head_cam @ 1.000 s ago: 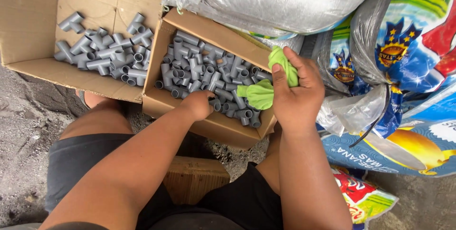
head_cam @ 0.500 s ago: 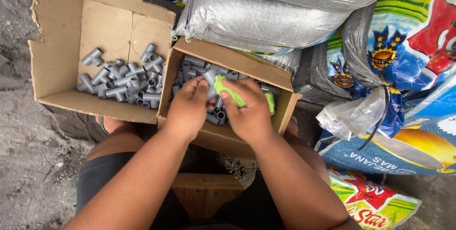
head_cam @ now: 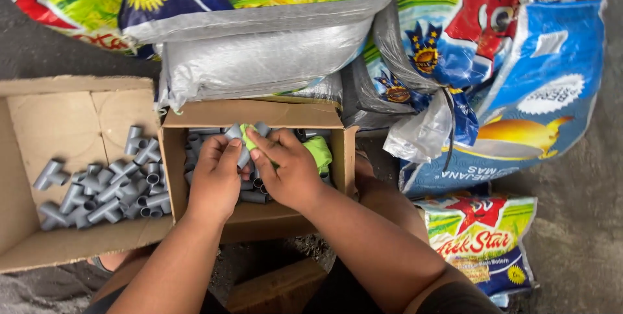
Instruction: Cleaning grey PVC T-junction pipe fittings with a cloth and sorting them into a box
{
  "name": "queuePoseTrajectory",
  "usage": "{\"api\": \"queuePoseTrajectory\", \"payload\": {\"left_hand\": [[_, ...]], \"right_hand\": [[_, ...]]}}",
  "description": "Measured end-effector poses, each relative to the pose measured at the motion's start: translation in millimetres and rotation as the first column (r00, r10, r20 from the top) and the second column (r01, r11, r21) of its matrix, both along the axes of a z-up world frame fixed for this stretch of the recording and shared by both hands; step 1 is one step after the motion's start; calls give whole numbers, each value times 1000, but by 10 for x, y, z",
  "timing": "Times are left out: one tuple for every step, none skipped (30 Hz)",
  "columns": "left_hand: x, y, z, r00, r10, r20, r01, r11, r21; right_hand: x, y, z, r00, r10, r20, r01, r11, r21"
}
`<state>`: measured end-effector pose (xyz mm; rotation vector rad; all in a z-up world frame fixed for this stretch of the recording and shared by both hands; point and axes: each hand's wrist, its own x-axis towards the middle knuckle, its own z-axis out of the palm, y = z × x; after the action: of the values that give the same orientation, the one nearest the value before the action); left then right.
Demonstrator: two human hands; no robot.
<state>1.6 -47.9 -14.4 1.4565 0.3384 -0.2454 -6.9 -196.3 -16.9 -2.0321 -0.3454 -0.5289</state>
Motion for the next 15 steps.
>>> {"api": "queuePoseTrajectory", "payload": {"left_hand": [[9,-5,15,1000,-17,-1,17,1000,2],[20,-12,29,1000,1,3,-1,1000,8],[30,-12,40,1000,19,8,-19,1000,13],[43,-8,37,1000,13,5,-13,1000,12],[54,0,32,999,42,-7,-42,999,34],[50,19,28,997,76,-21,-74,996,58],[35,32,58,997,75,-25,-73,996,59],[18,37,85,996,80,-32,-79,995,55],[-1,45,110,996,86,-39,-84,995,51],[-1,61,95,995,91,-47,-88,995,54],[-3,83,81,999,41,-29,-37,993,116],[-16,113,69,1000,-2,-16,5,984,180],[-53,122,58,1000,11,-26,-6,983,183],[-63,137,51,999,34,-31,-31,994,100],[-71,145,48,998,57,-38,-56,998,17]], "right_hand": [[-3,0,-25,1000,-17,-1,17,1000,2],[2,-2,-49,1000,-9,-19,9,1000,-5],[7,2,-75,999,0,-36,0,1000,-12],[-27,41,-56,999,-6,-39,6,1000,-13],[-62,85,-40,999,35,-37,-37,999,-31],[-105,140,-25,996,82,-37,-83,995,-48],[-78,125,-25,996,81,-41,-82,996,-46],[-59,101,-27,995,87,-42,-89,994,-60],[-42,80,-32,995,93,-44,-96,993,-74],[-22,66,-67,994,98,-52,-101,992,-72],[-4,58,-103,995,59,-86,-61,998,-26],[17,59,-138,992,30,-122,-28,999,20],[-58,86,-122,990,43,-131,-40,999,23],[-104,118,-104,990,73,-121,-77,996,-33],[-148,141,-82,989,103,-110,-113,990,-89]]}}
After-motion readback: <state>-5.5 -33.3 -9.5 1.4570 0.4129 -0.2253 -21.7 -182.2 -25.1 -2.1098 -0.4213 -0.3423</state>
